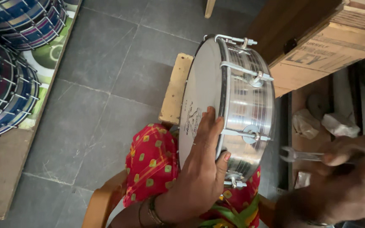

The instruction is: The person tightens and secures the metal lugs around the rim of a snare drum using a small wrench, turning the tool repeatedly on each bolt while holding the drum steady with their other hand.

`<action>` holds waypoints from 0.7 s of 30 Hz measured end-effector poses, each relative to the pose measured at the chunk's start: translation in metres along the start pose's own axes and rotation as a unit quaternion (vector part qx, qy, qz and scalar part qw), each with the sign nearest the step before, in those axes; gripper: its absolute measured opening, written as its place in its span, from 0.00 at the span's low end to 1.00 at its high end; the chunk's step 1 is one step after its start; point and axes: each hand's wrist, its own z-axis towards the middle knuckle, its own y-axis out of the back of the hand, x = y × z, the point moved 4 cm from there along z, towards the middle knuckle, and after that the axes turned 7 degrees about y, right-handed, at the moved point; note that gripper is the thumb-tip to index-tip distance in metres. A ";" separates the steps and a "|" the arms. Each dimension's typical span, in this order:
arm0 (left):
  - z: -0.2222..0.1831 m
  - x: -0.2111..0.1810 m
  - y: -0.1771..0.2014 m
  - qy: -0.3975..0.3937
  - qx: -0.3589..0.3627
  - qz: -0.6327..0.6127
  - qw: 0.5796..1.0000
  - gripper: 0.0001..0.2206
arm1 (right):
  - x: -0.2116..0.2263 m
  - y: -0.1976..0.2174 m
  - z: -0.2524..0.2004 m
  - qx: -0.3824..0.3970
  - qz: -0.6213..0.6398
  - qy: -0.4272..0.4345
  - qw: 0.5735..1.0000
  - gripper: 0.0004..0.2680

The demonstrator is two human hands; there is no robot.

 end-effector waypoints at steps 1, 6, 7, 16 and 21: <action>0.000 0.000 -0.001 0.004 0.001 0.000 1.000 0.29 | 0.001 -0.005 -0.003 -0.008 -0.020 0.032 0.999 0.05; 0.000 0.003 -0.005 0.003 0.001 0.003 1.000 0.29 | 0.006 -0.030 -0.015 -0.002 -0.041 0.114 0.993 0.03; 0.000 0.004 -0.006 0.006 0.002 0.000 1.000 0.29 | 0.007 -0.033 -0.018 0.008 -0.035 0.118 0.992 0.03; 0.000 0.008 -0.008 -0.018 -0.008 -0.020 1.000 0.27 | 0.055 -0.066 -0.055 0.194 -0.023 -0.076 0.978 0.03; 0.001 0.006 -0.007 -0.021 -0.008 -0.006 1.000 0.28 | 0.058 -0.108 0.020 0.240 -0.326 0.116 0.907 0.04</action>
